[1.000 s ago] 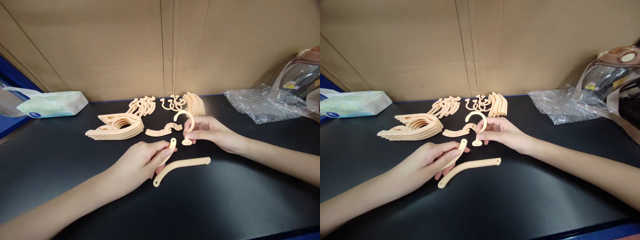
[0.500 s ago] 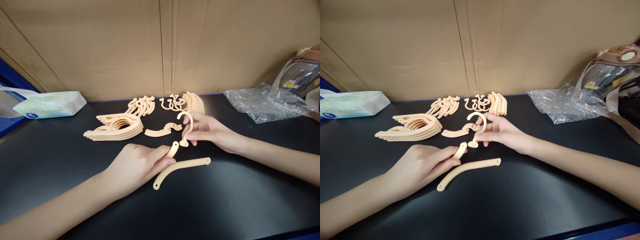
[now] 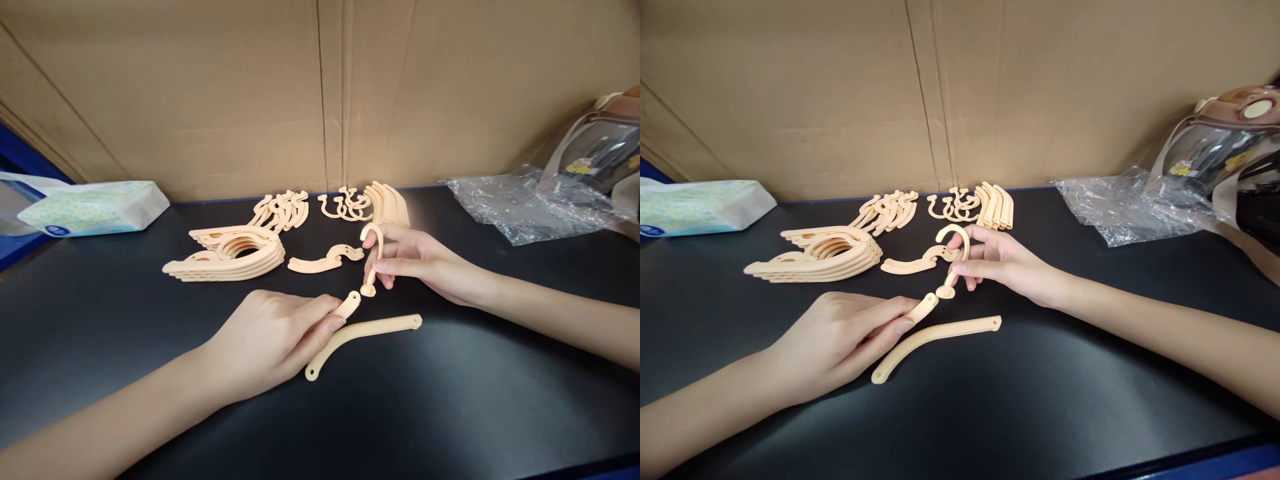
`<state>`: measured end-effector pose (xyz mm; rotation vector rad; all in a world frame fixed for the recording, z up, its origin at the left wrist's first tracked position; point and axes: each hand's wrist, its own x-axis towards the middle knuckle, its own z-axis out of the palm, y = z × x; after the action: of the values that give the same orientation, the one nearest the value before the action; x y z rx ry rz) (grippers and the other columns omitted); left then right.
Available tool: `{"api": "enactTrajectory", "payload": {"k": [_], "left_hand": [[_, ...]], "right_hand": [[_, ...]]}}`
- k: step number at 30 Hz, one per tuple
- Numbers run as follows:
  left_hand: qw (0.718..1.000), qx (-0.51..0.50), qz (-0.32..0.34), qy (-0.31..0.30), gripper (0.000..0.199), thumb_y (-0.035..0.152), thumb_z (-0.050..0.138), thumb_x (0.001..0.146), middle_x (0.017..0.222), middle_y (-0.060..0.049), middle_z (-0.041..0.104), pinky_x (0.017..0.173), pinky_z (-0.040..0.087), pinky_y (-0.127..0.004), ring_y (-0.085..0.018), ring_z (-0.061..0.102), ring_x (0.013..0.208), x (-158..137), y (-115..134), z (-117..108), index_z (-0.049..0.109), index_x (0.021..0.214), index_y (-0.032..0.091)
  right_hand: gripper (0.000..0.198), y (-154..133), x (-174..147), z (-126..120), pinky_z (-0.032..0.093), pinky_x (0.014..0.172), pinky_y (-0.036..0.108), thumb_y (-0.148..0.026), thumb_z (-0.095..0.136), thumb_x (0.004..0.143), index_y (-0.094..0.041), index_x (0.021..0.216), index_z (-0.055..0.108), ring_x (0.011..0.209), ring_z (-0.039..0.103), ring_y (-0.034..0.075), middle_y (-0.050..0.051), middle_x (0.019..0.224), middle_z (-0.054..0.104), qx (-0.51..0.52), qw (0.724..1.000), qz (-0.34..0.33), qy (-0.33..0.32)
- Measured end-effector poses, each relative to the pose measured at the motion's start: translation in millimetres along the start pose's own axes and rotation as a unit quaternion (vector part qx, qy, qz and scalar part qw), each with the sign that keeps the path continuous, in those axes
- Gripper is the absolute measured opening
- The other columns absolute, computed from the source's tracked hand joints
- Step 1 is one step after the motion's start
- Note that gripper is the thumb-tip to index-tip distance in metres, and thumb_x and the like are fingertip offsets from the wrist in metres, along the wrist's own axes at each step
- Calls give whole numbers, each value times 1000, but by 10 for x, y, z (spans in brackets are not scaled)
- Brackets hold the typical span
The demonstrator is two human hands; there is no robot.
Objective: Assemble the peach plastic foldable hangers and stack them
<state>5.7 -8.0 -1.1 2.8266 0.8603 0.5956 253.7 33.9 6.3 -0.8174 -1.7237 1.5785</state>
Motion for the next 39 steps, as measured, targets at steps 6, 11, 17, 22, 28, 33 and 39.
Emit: {"api": "enactTrajectory", "payload": {"k": [6,11,17,22,28,33,39], "left_hand": [[999,-43,11,-13,10,15,44,93,53,10,45,48,30,-22,-8,45,45,17,39,-49,53,90,19],[999,-31,4,-16,11,16,43,95,55,9,47,49,31,-22,-9,46,46,31,49,-58,53,92,20],[1000,0,27,12,14,21,41,100,68,4,60,51,36,-23,-12,55,54,19,19,-40,53,105,19],[1000,17,15,-2,18,24,37,102,75,2,63,54,40,-24,-13,59,60,9,5,-31,52,109,18],[999,44,25,-6,20,25,33,104,81,1,66,57,42,-24,-14,63,64,22,-1,-3,49,114,19],[998,50,31,-6,19,25,33,104,81,1,66,56,42,-23,-13,64,65,25,-5,-5,47,116,19],[998,52,33,-10,20,26,33,104,82,1,67,55,43,-23,-14,65,65,34,-16,0,47,116,19]], "right_hand": [[20,1,-2,1,43,64,25,-24,62,89,-18,104,51,72,60,12,2,82,68,-4,1000,2,-3],[22,4,-10,-6,44,64,25,-23,63,88,-18,106,52,73,61,13,1,83,67,-4,1000,3,-3],[24,7,6,-8,44,64,26,-25,63,89,-19,109,51,72,61,13,1,82,68,2,1000,-1,-4],[29,-8,0,-6,43,64,27,-30,66,87,-20,111,51,69,57,13,1,80,68,3,1000,3,9],[30,-22,-1,-6,43,63,26,-30,67,86,-19,110,52,65,53,11,0,79,67,8,1000,8,13],[32,-8,-4,-20,44,64,26,-32,67,86,-20,112,52,63,54,11,1,79,70,7,1000,9,2],[33,6,-2,-30,46,66,27,-33,67,87,-19,114,53,65,58,11,1,83,71,4,1000,11,2]]}}
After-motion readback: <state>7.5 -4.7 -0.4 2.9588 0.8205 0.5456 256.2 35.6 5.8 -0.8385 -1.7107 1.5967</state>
